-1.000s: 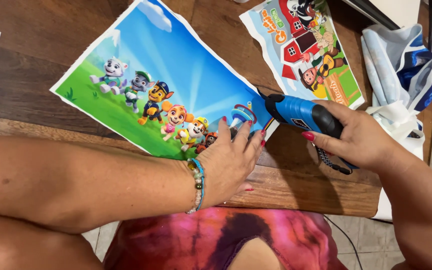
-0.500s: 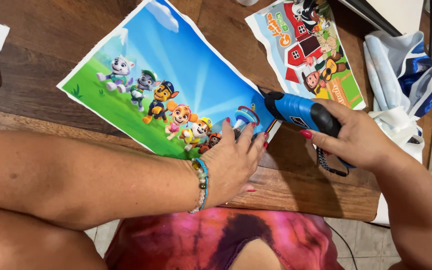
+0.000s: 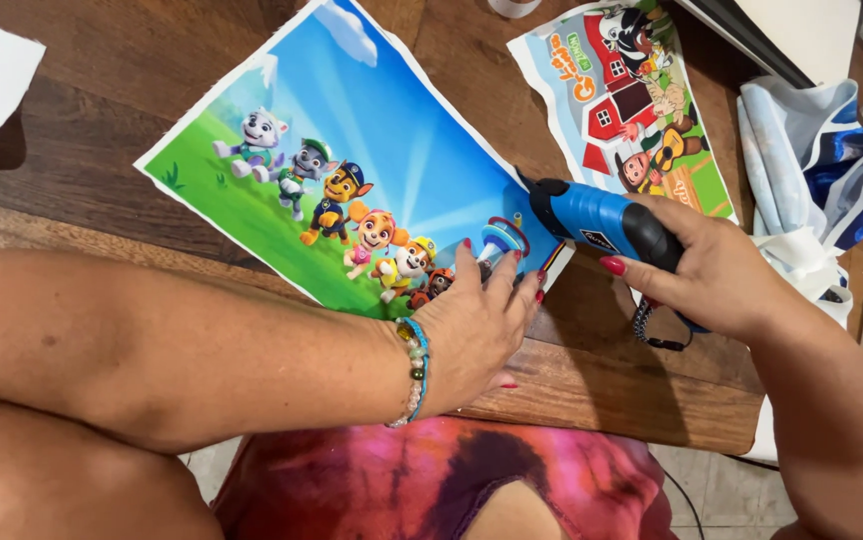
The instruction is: Cutting out printed designs from a fabric sheet using an electric handheld cutter
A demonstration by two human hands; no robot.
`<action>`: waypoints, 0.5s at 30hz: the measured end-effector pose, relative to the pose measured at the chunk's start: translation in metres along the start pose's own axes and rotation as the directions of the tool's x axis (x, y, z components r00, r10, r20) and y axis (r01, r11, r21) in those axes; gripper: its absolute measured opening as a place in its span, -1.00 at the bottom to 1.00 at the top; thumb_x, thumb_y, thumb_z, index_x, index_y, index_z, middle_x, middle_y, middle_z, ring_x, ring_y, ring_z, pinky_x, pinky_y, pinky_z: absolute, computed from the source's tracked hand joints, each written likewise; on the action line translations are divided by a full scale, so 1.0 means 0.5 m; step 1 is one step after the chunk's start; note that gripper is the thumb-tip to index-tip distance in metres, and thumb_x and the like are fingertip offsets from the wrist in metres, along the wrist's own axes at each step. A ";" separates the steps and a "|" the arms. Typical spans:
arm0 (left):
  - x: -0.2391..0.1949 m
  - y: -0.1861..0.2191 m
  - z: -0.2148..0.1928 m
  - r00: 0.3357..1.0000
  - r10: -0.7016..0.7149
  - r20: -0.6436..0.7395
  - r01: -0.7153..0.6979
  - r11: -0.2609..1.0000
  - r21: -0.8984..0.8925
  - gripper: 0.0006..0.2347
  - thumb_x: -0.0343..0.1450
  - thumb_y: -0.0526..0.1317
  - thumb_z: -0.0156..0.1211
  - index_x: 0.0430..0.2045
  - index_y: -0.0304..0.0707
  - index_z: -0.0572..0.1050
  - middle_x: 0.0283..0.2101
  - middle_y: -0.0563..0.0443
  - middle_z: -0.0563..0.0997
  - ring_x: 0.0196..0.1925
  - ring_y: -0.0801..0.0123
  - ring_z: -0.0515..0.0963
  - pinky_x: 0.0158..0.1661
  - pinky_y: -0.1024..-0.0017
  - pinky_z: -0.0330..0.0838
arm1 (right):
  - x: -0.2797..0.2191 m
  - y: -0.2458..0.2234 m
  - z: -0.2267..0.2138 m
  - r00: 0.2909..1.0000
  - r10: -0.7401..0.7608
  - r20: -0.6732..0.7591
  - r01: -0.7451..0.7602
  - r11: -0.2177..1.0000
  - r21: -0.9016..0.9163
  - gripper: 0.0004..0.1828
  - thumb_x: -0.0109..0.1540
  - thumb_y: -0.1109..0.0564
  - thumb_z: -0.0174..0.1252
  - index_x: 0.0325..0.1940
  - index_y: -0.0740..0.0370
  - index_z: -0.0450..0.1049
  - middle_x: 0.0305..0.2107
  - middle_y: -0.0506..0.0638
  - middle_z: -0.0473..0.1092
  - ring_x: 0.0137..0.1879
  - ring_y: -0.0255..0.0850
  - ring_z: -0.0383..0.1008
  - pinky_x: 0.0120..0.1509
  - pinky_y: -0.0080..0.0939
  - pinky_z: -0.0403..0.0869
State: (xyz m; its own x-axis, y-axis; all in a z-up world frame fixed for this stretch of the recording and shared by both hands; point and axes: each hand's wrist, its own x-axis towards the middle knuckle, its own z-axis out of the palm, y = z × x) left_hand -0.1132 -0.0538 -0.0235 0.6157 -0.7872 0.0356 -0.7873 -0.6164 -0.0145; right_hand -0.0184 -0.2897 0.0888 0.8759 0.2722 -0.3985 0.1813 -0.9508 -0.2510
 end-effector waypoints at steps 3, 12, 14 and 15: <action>0.001 0.001 -0.001 1.000 0.006 0.009 -0.006 1.000 0.013 -0.25 0.41 0.41 -0.23 0.37 -0.11 0.22 0.48 -0.16 0.20 0.44 -0.29 0.20 0.07 -0.52 0.25 | -0.003 -0.002 -0.001 1.000 -0.024 -0.017 0.024 1.000 -0.003 -0.23 0.10 -0.14 0.32 0.39 0.03 0.39 0.12 -0.11 0.50 0.18 -0.28 0.47 0.31 -0.26 0.31; 0.003 0.003 0.002 1.000 0.001 0.005 -0.001 1.000 0.008 -0.24 0.40 0.42 -0.21 0.37 -0.12 0.22 0.47 -0.14 0.21 0.43 -0.30 0.20 0.06 -0.52 0.25 | 0.011 -0.017 -0.005 1.000 0.003 0.018 -0.003 1.000 0.012 -0.23 0.10 -0.13 0.32 0.38 0.01 0.37 0.13 -0.13 0.49 0.20 -0.28 0.46 0.32 -0.25 0.30; 0.002 0.003 0.001 1.000 -0.001 0.009 0.001 1.000 0.010 -0.23 0.39 0.42 -0.20 0.37 -0.13 0.22 0.46 -0.13 0.22 0.43 -0.30 0.21 0.06 -0.52 0.25 | 0.015 -0.017 -0.006 1.000 0.014 0.019 -0.014 1.000 0.001 -0.22 0.09 -0.12 0.33 0.40 -0.01 0.38 0.08 -0.13 0.52 0.15 -0.28 0.49 0.28 -0.26 0.32; 0.002 0.003 0.002 1.000 -0.003 0.009 0.003 1.000 0.010 -0.23 0.39 0.42 -0.20 0.37 -0.13 0.22 0.46 -0.13 0.22 0.43 -0.30 0.21 0.06 -0.52 0.25 | 0.014 -0.019 -0.007 1.000 0.012 0.020 -0.012 1.000 0.000 -0.22 0.09 -0.12 0.33 0.40 -0.01 0.38 0.08 -0.13 0.52 0.15 -0.28 0.49 0.28 -0.26 0.32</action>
State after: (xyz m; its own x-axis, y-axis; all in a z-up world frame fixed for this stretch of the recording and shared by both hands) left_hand -0.1138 -0.0558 -0.0247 0.6181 -0.7857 0.0263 -0.7853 -0.6186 -0.0240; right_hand -0.0125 -0.2793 0.0917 0.8691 0.2632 -0.4188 0.1704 -0.9542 -0.2461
